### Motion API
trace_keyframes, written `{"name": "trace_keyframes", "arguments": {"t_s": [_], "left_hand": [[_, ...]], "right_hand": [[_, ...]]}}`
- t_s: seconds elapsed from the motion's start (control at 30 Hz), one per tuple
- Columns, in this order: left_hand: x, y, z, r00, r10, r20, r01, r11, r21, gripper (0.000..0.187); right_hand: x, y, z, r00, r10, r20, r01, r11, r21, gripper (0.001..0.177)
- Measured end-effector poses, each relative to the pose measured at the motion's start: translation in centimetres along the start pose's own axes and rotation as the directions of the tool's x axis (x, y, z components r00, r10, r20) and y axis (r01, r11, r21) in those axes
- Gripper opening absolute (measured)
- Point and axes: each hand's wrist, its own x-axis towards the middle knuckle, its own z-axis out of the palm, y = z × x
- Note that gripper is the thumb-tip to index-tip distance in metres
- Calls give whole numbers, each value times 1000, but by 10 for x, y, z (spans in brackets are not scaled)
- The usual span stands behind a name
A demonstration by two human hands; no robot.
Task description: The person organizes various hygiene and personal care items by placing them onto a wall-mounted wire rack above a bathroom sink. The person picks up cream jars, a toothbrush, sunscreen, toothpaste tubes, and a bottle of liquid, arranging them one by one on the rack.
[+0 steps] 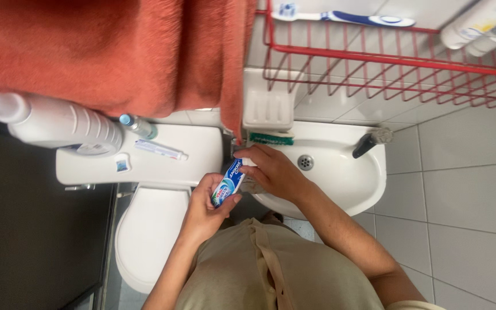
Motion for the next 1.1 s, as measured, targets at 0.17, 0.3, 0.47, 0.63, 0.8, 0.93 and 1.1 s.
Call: {"name": "trace_keyframes", "arguments": {"t_s": [0.17, 0.3, 0.47, 0.63, 0.8, 0.93, 1.1], "left_hand": [[3, 26, 8, 963, 251, 98, -251, 968, -14, 34], [2, 70, 10, 962, 177, 209, -216, 960, 180, 33], [2, 130, 19, 905, 237, 354, -346, 893, 287, 35], [9, 185, 29, 750, 326, 575, -561, 774, 293, 35], [10, 248, 42, 679, 289, 675, -672, 614, 413, 38], [11, 299, 56, 514, 494, 701, -857, 278, 433, 39], [43, 353, 60, 318, 668, 673, -838, -134, 528, 37]], "right_hand": [[-11, -9, -27, 998, 34, -59, -39, 995, -87, 29], [-31, -26, -57, 989, 100, -111, -105, 994, -39, 28], [-56, -46, -97, 975, 94, -199, -98, 995, -11, 27], [-83, -55, -122, 937, 151, -315, -86, 974, 211, 20], [-98, -78, -146, 868, 147, -475, 1, 954, 298, 20], [-89, -115, -184, 742, -38, -669, 90, 995, 43, 17], [-47, -141, -253, 753, -108, -650, 78, 994, -74, 17]]}}
